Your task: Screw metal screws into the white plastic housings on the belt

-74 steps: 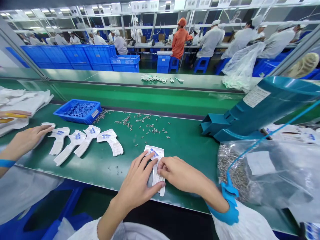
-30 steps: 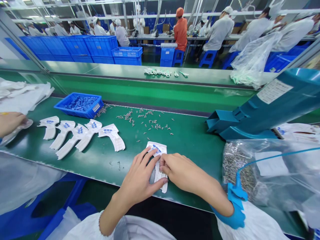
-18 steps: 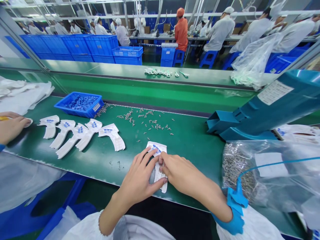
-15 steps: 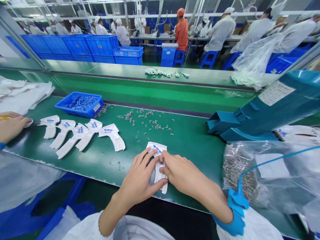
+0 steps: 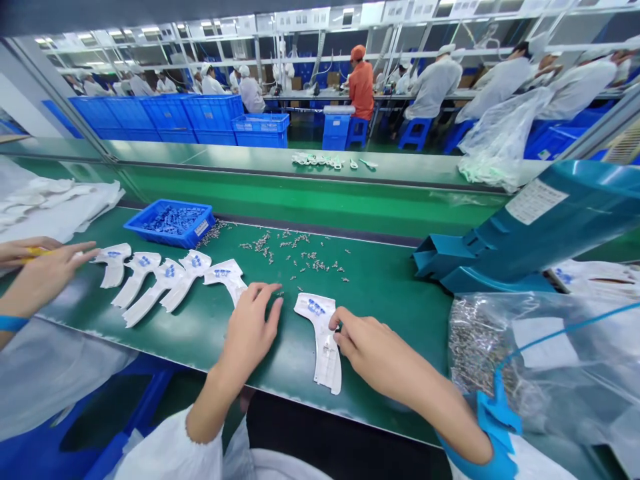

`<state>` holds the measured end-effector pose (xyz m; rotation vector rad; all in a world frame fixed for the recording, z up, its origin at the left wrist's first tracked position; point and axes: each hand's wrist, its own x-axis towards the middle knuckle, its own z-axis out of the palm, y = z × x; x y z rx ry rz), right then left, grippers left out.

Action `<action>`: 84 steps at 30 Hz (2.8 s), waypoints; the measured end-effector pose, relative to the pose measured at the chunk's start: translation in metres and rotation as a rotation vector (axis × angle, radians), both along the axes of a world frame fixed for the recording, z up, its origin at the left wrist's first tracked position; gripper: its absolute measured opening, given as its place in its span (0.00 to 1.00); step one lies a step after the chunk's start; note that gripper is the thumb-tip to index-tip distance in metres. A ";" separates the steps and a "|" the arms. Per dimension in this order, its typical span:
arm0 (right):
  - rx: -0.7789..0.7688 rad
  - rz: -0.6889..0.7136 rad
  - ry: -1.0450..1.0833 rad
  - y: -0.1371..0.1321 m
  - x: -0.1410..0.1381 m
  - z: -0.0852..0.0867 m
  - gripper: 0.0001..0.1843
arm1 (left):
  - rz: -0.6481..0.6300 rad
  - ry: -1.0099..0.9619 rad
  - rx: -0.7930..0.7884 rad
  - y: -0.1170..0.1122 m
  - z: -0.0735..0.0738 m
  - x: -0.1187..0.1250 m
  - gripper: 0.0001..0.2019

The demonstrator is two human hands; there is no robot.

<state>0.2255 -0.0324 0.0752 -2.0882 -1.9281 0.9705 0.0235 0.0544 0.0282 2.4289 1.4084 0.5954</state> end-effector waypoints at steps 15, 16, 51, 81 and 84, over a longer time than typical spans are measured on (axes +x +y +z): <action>0.094 -0.176 0.364 0.001 0.005 -0.010 0.15 | -0.193 -0.007 0.011 -0.008 0.005 0.011 0.05; 0.107 -0.179 0.361 0.003 0.004 -0.013 0.14 | -0.208 -0.030 0.022 -0.014 0.001 0.013 0.05; 0.294 -0.168 0.064 0.002 0.007 -0.044 0.13 | -0.619 0.303 -0.023 0.051 0.026 0.001 0.13; 0.566 -0.465 0.344 0.034 -0.010 -0.021 0.15 | -0.346 -0.066 -0.036 0.043 0.002 0.016 0.16; 0.594 -0.399 0.253 0.032 -0.015 -0.009 0.15 | -0.323 -0.066 -0.069 0.045 0.003 0.018 0.14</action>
